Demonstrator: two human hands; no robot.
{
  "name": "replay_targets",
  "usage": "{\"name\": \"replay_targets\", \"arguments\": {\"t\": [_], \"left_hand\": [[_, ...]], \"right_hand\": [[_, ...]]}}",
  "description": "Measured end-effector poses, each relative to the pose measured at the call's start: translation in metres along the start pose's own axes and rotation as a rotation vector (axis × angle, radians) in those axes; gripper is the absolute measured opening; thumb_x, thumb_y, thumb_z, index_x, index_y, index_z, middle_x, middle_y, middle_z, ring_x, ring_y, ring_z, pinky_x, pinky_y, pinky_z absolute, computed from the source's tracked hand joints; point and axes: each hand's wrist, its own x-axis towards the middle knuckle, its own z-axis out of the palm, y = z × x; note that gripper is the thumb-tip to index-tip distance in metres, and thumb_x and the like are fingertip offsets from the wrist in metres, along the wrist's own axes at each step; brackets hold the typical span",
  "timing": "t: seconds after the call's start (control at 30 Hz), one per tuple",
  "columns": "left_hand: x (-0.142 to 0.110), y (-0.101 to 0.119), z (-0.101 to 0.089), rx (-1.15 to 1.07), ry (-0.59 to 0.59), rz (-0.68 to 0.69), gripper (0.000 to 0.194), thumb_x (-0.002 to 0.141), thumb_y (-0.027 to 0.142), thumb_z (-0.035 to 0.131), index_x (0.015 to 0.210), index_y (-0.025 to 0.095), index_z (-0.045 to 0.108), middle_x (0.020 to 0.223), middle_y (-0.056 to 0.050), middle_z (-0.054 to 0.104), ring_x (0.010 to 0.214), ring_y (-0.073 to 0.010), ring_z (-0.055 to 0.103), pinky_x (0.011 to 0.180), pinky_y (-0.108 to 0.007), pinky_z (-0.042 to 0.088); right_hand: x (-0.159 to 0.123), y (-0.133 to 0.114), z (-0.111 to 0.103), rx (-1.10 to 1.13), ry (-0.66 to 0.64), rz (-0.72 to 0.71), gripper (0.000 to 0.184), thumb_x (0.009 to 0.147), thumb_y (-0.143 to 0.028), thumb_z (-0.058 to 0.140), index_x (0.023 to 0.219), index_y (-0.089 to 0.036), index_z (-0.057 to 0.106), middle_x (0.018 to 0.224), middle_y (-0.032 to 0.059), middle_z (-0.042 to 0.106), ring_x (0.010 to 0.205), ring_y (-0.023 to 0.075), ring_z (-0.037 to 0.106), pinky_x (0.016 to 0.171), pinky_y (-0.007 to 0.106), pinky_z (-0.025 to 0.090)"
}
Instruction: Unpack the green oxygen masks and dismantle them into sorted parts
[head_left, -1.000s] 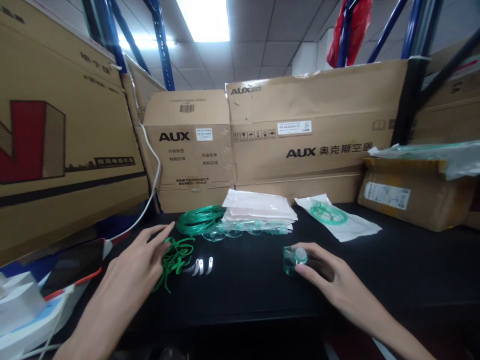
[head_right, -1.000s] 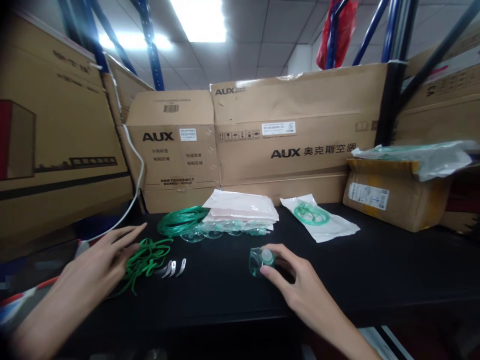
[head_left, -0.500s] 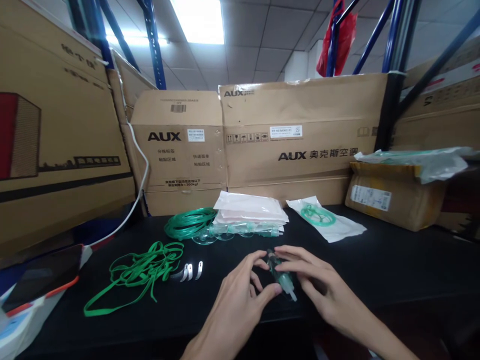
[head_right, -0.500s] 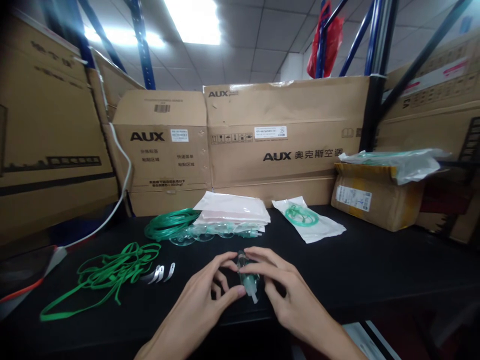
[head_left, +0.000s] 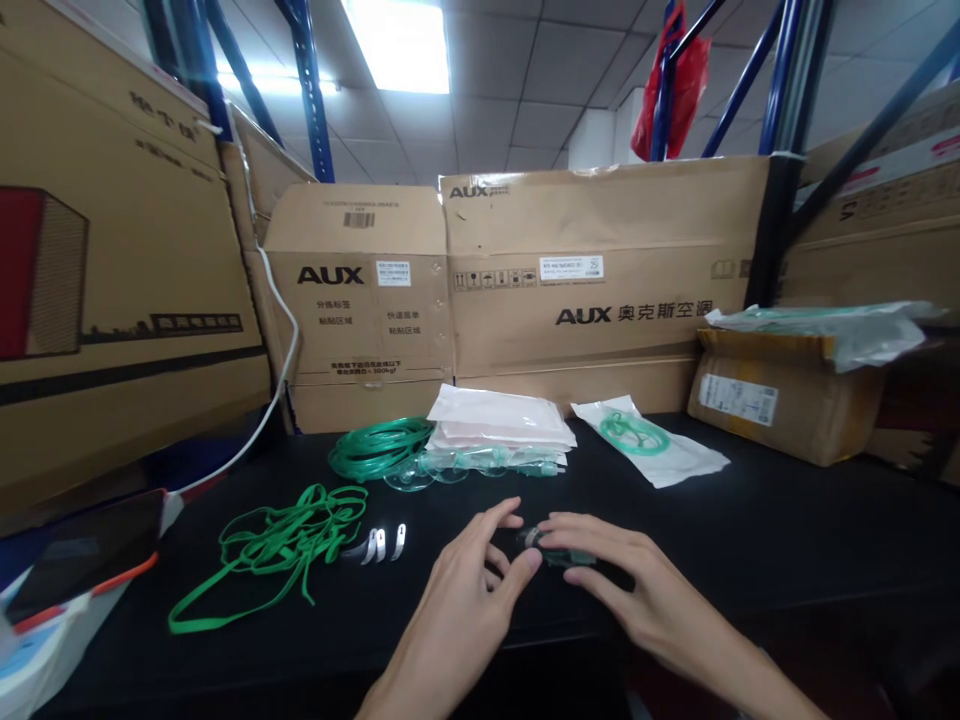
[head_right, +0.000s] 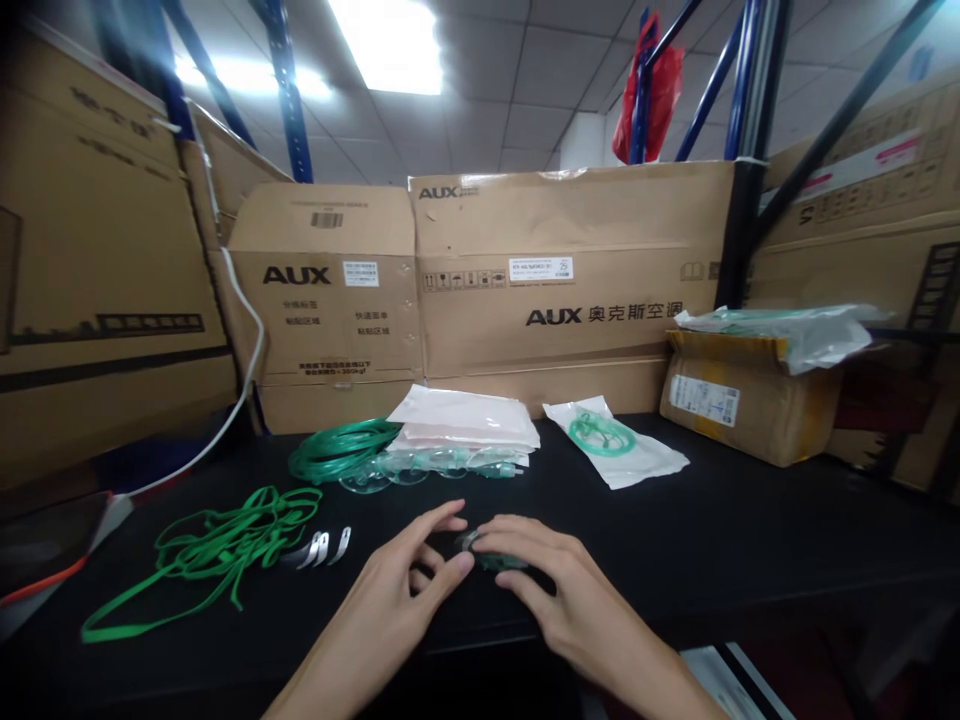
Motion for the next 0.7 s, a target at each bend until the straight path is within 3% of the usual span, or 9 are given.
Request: {"name": "replay_targets", "arguments": {"t": [0.1,0.23,0.43,0.53,0.7], "left_hand": [[0.0,0.004,-0.003,-0.007,-0.04,0.002,0.039,0.097,0.042,0.056,0.132,0.026,0.064,0.116,-0.006,0.071,0.08,-0.0172,0.065,0.075,-0.031,0.055],[0.001,0.009,-0.005,-0.041,-0.076,0.041,0.03,0.096,0.033,0.059,0.123,0.026,0.069,0.106,-0.002,0.073,0.083,-0.0167,0.065,0.079,-0.029,0.052],[-0.002,0.013,-0.005,-0.044,-0.133,0.034,0.031,0.093,0.028,0.063,0.123,0.025,0.07,0.1,-0.001,0.075,0.082,-0.0168,0.063,0.078,-0.028,0.05],[-0.002,0.012,-0.004,0.055,-0.136,0.042,0.022,0.092,0.032,0.066,0.112,0.027,0.075,0.099,-0.001,0.074,0.084,-0.0187,0.064,0.08,-0.03,0.049],[-0.003,0.014,-0.006,0.132,-0.125,0.042,0.015,0.093,0.037,0.064,0.093,0.027,0.075,0.091,0.0,0.072,0.085,-0.0201,0.063,0.08,-0.031,0.046]], "right_hand": [[-0.002,0.001,-0.001,-0.014,-0.01,-0.002,0.03,0.099,-0.022,0.057,0.121,-0.037,0.071,0.143,-0.0005,0.063,0.137,0.0225,0.054,0.116,0.042,0.043],[-0.002,-0.002,-0.002,-0.042,0.034,0.098,0.025,0.095,-0.035,0.066,0.119,-0.035,0.071,0.151,0.0025,0.054,0.137,0.0272,0.054,0.115,0.046,0.042],[0.003,-0.004,-0.001,-0.065,0.084,0.107,0.027,0.096,-0.038,0.064,0.122,-0.032,0.067,0.131,0.0054,0.064,0.122,0.0255,0.063,0.104,0.041,0.051],[0.002,-0.004,-0.001,-0.052,0.102,0.087,0.025,0.096,-0.036,0.064,0.121,-0.031,0.064,0.122,0.0045,0.065,0.112,0.0229,0.066,0.096,0.035,0.055],[-0.001,-0.005,0.001,-0.102,0.08,0.052,0.025,0.095,-0.035,0.066,0.12,-0.032,0.062,0.128,0.0043,0.061,0.119,0.0229,0.062,0.101,0.035,0.052]]}}
